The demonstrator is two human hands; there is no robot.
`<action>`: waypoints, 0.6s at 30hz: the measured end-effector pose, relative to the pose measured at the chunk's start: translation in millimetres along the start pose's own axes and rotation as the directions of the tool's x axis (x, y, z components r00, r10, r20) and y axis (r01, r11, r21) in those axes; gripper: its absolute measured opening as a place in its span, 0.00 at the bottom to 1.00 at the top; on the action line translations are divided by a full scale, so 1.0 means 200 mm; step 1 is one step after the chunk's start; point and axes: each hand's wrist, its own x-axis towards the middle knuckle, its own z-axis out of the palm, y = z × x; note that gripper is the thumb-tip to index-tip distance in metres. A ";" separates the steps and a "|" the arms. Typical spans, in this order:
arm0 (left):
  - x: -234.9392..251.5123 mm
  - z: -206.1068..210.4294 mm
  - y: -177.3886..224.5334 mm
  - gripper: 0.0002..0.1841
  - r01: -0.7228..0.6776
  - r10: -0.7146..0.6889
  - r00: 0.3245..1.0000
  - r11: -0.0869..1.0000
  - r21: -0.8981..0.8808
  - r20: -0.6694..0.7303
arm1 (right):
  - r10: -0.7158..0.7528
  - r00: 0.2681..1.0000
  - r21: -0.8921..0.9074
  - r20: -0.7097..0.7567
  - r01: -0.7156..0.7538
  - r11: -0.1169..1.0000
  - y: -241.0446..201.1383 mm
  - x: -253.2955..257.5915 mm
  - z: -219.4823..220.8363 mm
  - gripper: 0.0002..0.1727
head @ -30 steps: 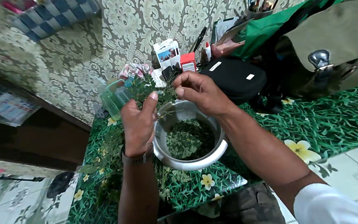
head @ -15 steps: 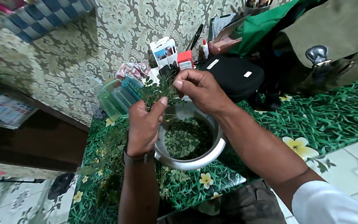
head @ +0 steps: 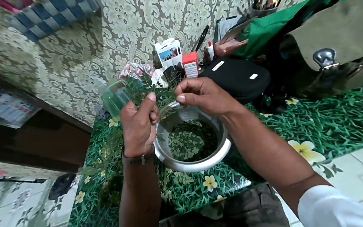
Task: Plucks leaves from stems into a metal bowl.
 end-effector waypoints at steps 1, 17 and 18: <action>0.00 0.00 0.00 0.03 0.000 0.000 1.000 1.000 0.003 0.006 | -0.011 1.000 -0.001 -0.016 0.011 1.000 0.00 0.00 0.01 0.05; 0.00 0.00 -0.01 0.04 -0.005 0.005 1.000 1.000 -0.010 0.003 | -0.017 0.999 -0.101 -0.033 0.013 0.995 0.00 0.00 0.03 0.06; 0.00 0.00 0.00 0.04 -0.002 0.002 1.000 1.000 -0.002 -0.010 | -0.010 0.999 -0.095 -0.036 0.007 0.995 0.00 0.00 0.01 0.06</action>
